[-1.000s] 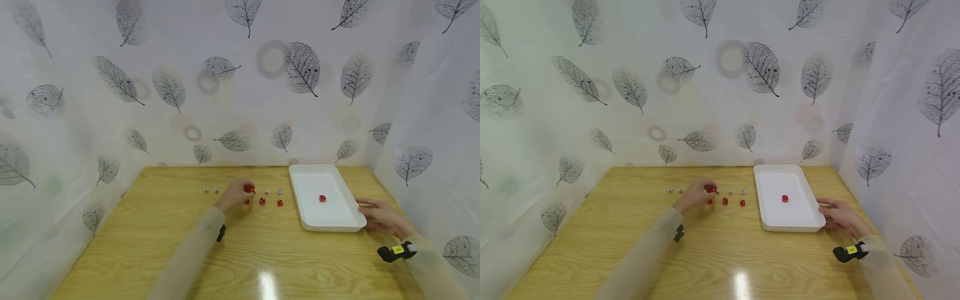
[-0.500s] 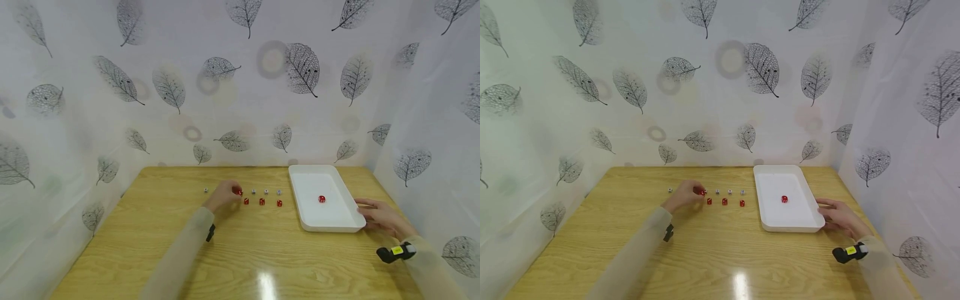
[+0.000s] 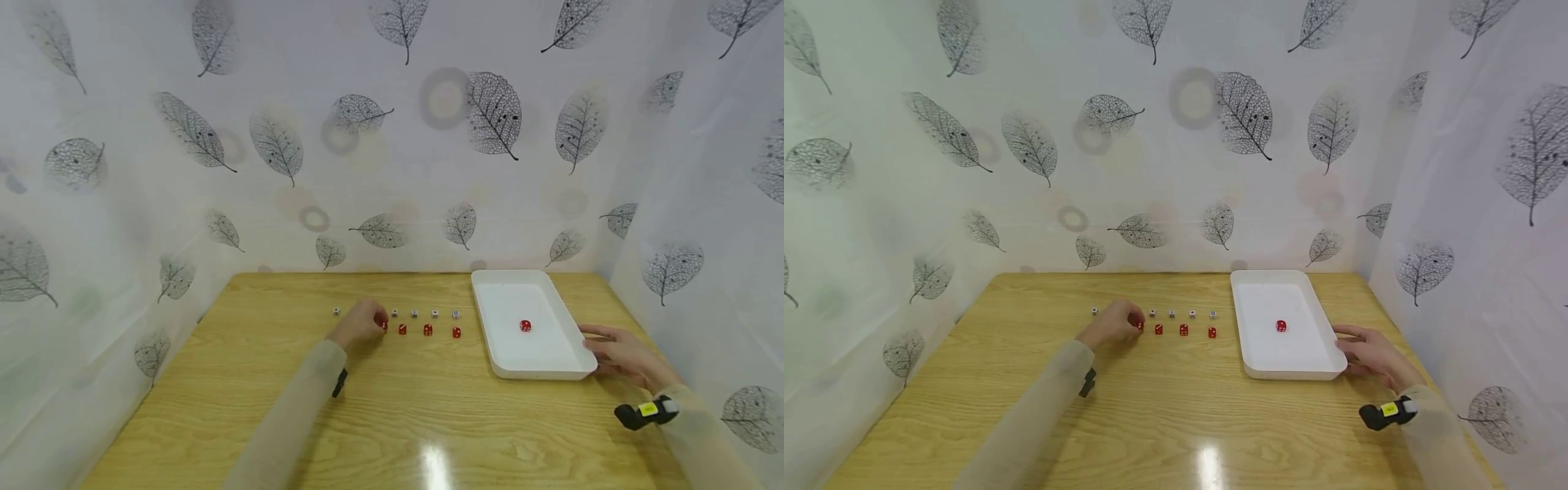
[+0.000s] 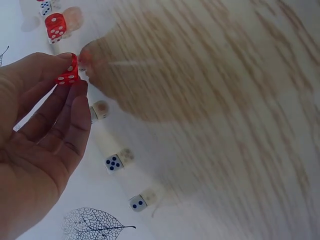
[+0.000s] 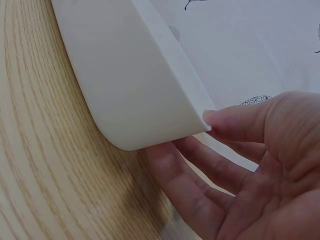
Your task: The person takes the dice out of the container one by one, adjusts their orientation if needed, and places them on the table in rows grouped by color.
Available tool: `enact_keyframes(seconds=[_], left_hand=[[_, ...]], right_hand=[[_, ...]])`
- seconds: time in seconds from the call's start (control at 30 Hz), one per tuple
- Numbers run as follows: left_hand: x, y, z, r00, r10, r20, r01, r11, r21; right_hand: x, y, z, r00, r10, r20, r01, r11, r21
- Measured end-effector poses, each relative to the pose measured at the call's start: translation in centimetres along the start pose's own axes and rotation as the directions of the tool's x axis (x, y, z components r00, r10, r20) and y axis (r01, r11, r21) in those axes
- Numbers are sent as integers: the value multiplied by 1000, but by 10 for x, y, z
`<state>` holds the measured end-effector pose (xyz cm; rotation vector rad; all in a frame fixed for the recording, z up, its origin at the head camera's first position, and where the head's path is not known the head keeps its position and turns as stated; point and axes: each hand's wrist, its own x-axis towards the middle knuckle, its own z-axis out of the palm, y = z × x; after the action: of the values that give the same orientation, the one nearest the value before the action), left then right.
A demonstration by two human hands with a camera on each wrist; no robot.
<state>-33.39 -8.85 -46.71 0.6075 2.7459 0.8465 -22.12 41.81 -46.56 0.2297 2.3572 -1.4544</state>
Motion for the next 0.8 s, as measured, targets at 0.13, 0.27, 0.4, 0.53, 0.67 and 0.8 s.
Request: enact_keyframes(seconds=[0.13,0.27,0.4,0.53,0.67,0.8], left_hand=[[1,0,2,1000,0,-5,0,1000,26],[0,0,3,1000,0,-13,0,999,34],[0,-1,3,1000,1,-19,0,999,42],[0,-2,4,1000,5,-23,-5,999,37],[2,-5,5,1000,3,-20,-3,999,34],[4,-7,6,1000,-10,-13,10,1000,26]], right_hand=[[1,-1,0,1000,8,1,-8,1000,-7],[3,-1,0,999,29,-20,-29,1000,1],[4,-1,1,999,38,-26,-38,999,0],[2,-1,0,999,33,-12,-33,999,-4],[1,-2,0,1000,29,-11,-29,1000,6],[1,-1,0,999,29,-13,-29,1000,8]])
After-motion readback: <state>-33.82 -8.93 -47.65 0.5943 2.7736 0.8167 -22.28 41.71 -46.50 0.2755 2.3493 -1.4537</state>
